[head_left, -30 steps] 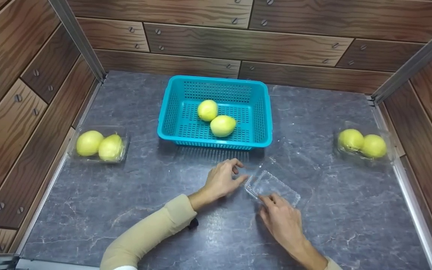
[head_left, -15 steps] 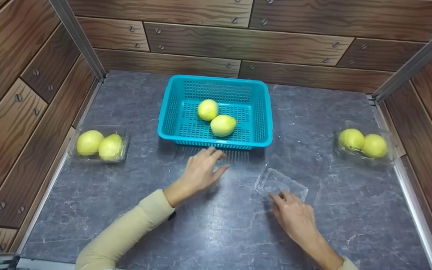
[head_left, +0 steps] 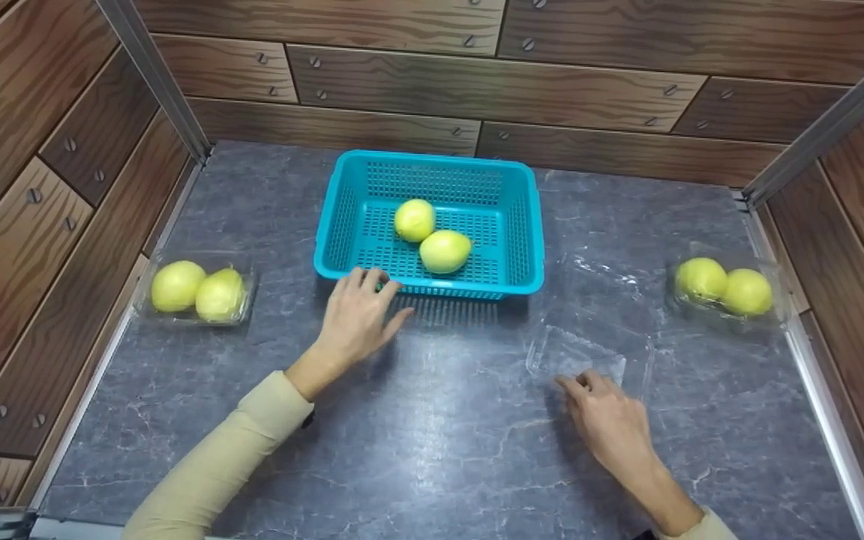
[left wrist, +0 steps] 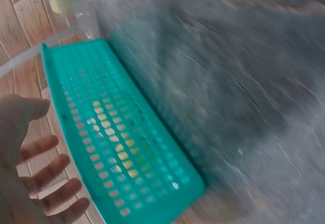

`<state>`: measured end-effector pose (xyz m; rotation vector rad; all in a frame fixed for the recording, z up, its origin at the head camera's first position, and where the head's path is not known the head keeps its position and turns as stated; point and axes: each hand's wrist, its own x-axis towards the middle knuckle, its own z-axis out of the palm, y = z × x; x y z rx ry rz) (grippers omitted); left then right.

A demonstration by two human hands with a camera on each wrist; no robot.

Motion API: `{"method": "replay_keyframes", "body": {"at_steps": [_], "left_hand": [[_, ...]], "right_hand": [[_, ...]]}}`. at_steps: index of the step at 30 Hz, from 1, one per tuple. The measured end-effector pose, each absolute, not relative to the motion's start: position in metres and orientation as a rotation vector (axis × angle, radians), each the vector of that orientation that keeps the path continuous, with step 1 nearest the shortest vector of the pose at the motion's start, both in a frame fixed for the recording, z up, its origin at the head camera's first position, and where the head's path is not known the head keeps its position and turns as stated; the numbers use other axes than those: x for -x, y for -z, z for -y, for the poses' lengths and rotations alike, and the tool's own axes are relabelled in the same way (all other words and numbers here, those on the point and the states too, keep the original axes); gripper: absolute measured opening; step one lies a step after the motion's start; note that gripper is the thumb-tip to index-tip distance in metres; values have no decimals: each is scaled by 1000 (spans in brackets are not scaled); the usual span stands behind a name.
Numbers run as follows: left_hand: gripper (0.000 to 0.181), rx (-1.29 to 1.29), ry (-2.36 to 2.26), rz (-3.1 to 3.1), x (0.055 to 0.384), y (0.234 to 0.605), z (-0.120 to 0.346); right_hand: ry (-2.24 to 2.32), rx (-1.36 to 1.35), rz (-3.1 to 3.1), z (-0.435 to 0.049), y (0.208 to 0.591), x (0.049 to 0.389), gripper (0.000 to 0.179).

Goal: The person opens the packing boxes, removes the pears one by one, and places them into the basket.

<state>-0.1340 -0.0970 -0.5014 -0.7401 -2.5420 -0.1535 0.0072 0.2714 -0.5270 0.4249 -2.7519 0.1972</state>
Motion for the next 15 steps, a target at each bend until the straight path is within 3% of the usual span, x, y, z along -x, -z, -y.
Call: {"method": "replay_keyframes", "body": {"at_steps": [15], "left_hand": [[35,665,59,2525,159,519,127]], "right_hand": [[-183,-500,2697,-297,537,11,39]]}}
